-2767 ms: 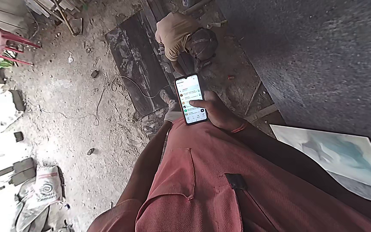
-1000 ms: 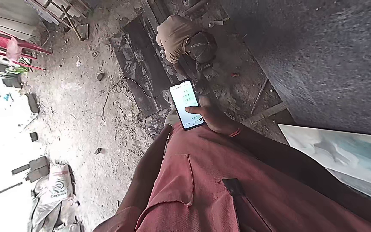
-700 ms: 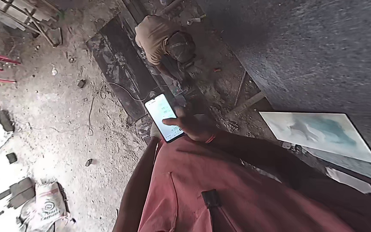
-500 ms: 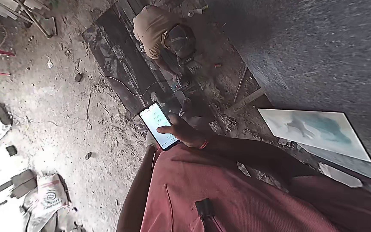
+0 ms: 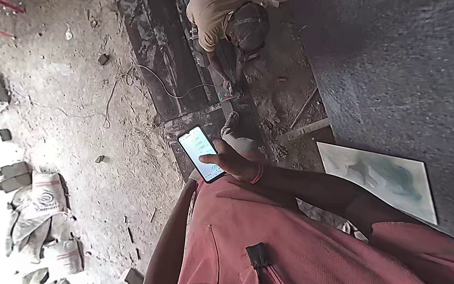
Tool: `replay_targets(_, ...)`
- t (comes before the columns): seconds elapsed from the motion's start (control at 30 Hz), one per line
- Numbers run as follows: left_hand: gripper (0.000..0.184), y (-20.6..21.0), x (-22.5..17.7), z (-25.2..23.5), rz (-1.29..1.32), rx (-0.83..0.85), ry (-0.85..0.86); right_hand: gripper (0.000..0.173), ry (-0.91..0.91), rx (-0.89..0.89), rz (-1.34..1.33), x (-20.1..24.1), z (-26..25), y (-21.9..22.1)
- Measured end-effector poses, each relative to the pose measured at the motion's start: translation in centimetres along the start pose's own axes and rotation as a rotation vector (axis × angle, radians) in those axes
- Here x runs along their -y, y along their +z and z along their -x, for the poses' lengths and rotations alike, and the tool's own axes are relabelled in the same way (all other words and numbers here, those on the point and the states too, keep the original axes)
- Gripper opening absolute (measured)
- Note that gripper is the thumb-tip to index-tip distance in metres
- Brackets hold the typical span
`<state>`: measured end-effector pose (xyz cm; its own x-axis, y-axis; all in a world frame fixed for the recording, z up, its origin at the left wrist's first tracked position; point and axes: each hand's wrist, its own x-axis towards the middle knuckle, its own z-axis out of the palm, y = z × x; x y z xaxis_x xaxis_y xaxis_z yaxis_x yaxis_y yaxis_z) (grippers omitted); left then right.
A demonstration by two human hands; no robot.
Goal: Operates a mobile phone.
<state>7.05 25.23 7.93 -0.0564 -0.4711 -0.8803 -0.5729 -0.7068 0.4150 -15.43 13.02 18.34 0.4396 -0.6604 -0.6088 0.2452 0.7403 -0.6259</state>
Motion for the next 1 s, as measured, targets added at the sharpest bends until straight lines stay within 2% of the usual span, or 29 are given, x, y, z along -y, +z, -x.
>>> replay_targets(0.13, 0.040, 1.4, 7.9, 2.1, -0.055, 0.187, 0.280, 0.043, 0.016, 0.030, 0.055, -3.3, 2.0, 1.7)
replay_targets(0.2, 0.029, 2.6, 12.6, 3.8, 0.103, 0.196, 0.276, 0.040, 0.022, 0.019, 0.098, -5.6, 3.1, 2.3)
replay_targets(0.23, 0.026, 3.6, 15.3, 5.2, 0.287, 0.172, 0.248, 0.037, 0.022, 0.010, 0.126, -7.0, 3.8, 2.6)
replay_targets(0.33, 0.022, 8.0, 22.2, 7.9, 0.886, -0.084, 0.168, 0.035, -0.016, -0.021, 0.214, -10.7, 5.9, 3.0)
replay_targets(0.43, 0.025, 12.5, 26.5, 9.4, 1.184, -0.363, 0.138, 0.038, -0.054, -0.051, 0.265, -14.8, 8.8, 4.3)
replay_targets(0.5, 0.030, 14.1, 27.3, 10.1, 1.244, -0.468, 0.227, 0.048, -0.064, -0.028, 0.295, -17.7, 10.2, 5.3)
replay_targets(0.6, 0.036, 16.3, 25.8, 12.5, 1.329, -0.548, 0.348, 0.059, -0.069, 0.024, 0.408, -21.6, 12.5, 6.9)
replay_targets(0.7, 0.053, 17.6, 24.1, 15.5, 1.448, -0.449, 0.555, 0.063, -0.060, 0.122, 0.534, -24.6, 14.1, 9.4)
replay_targets(0.77, 0.074, 18.7, 23.5, 17.0, 1.560, -0.356, 0.709, 0.064, -0.018, 0.233, 0.591, -26.6, 14.8, 10.9)
replay_targets(0.83, 0.089, 19.9, 22.9, 18.6, 1.695, -0.306, 0.827, 0.058, 0.014, 0.353, 0.626, -28.1, 16.2, 12.6)
replay_targets(0.9, 0.086, 20.8, 21.7, 19.3, 1.881, -0.319, 0.915, 0.051, -0.048, 0.434, 0.745, -28.6, 17.4, 13.9)
replay_targets(1.0, 0.078, 22.8, 21.9, 20.2, 1.945, -0.548, 0.918, 0.056, -0.106, 0.540, 1.033, -30.2, 18.4, 14.1)
